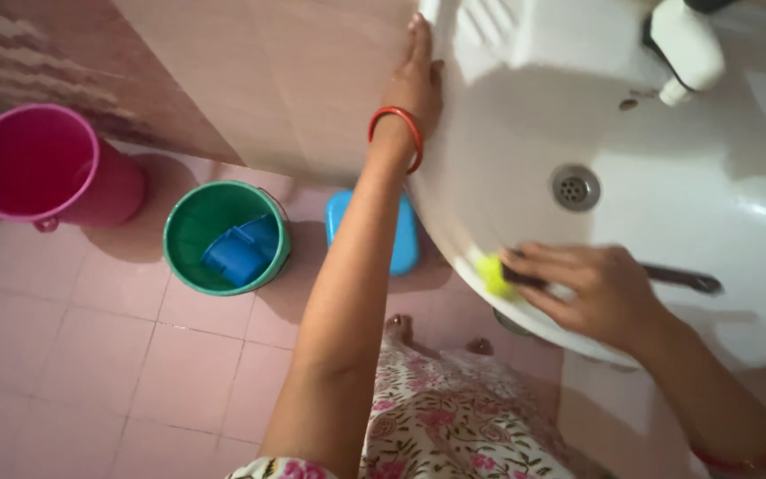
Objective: The person cleans a bathroom sink by scrubbing the ceramic surface, the faucet base, and the edges with a brush and sponge, then rinses the area with water from the faucet while washing their hands.
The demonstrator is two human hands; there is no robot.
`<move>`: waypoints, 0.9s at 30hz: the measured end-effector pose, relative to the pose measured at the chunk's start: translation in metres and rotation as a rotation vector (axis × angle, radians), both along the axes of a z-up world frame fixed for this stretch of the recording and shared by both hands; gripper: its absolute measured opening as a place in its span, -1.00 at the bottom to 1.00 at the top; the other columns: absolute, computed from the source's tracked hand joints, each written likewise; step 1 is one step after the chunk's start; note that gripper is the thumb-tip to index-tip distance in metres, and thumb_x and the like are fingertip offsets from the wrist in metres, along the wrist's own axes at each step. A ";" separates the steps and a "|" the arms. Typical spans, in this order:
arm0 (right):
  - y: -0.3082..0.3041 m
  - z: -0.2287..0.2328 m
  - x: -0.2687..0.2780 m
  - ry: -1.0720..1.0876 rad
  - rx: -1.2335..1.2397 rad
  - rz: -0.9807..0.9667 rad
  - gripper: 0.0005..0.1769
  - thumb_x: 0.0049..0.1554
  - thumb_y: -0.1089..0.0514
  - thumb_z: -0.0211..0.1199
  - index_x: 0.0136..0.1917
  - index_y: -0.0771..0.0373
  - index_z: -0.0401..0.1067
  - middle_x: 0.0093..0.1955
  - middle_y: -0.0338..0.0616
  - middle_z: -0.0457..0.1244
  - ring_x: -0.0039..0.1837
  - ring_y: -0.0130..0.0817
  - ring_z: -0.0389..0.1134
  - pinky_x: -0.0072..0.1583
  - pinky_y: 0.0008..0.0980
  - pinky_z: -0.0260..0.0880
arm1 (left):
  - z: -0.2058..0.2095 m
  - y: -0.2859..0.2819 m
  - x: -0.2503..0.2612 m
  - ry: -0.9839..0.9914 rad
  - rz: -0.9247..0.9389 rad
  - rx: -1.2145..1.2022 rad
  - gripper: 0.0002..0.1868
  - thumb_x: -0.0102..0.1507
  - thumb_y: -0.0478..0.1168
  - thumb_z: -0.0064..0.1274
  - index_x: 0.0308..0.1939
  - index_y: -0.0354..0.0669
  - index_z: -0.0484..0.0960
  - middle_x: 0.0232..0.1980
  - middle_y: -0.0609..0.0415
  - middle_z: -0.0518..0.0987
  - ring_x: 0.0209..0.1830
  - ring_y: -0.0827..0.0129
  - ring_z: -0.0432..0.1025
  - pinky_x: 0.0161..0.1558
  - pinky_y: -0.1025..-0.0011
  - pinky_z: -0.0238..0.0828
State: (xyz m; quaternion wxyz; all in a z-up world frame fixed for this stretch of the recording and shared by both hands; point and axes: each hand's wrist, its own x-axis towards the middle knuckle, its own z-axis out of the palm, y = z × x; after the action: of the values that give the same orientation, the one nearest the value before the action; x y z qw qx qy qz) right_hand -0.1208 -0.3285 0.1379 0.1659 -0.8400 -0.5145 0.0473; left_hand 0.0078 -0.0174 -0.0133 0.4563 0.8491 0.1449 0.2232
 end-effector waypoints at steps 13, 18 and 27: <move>-0.005 0.002 0.019 0.076 0.008 0.088 -0.59 -0.03 0.04 0.43 0.13 -0.01 0.62 0.10 -0.19 0.45 0.05 -0.25 0.52 0.06 -0.28 0.54 | 0.030 -0.013 -0.019 0.107 0.089 0.067 -0.30 0.43 -0.23 -0.17 0.60 -0.11 -0.12 0.61 -0.12 0.17 0.36 -0.14 0.34 0.27 0.14 0.37; 0.064 -0.012 0.029 0.049 0.181 0.027 -0.63 0.07 0.07 0.42 0.18 0.06 0.61 0.12 -0.16 0.44 0.04 -0.24 0.51 0.04 -0.30 0.53 | 0.010 -0.004 -0.015 -0.093 0.074 0.110 -0.34 0.46 -0.28 -0.14 0.60 -0.16 -0.04 0.57 -0.23 0.26 0.43 -0.17 0.31 0.34 0.17 0.37; 0.036 -0.003 0.043 0.253 0.056 0.194 -0.58 -0.02 0.07 0.43 0.14 0.07 0.60 0.10 -0.19 0.45 0.02 -0.26 0.53 0.07 -0.32 0.52 | 0.010 -0.007 -0.012 -0.016 0.102 0.127 -0.37 0.45 -0.26 -0.15 0.57 -0.18 0.00 0.54 -0.20 0.26 0.40 -0.13 0.31 0.34 0.17 0.31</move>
State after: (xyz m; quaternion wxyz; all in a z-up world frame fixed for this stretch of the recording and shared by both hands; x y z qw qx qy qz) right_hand -0.0780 -0.2921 0.1351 0.2476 -0.7687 -0.5692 0.1542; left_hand -0.0041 -0.0243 -0.0031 0.3909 0.8659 0.1699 0.2618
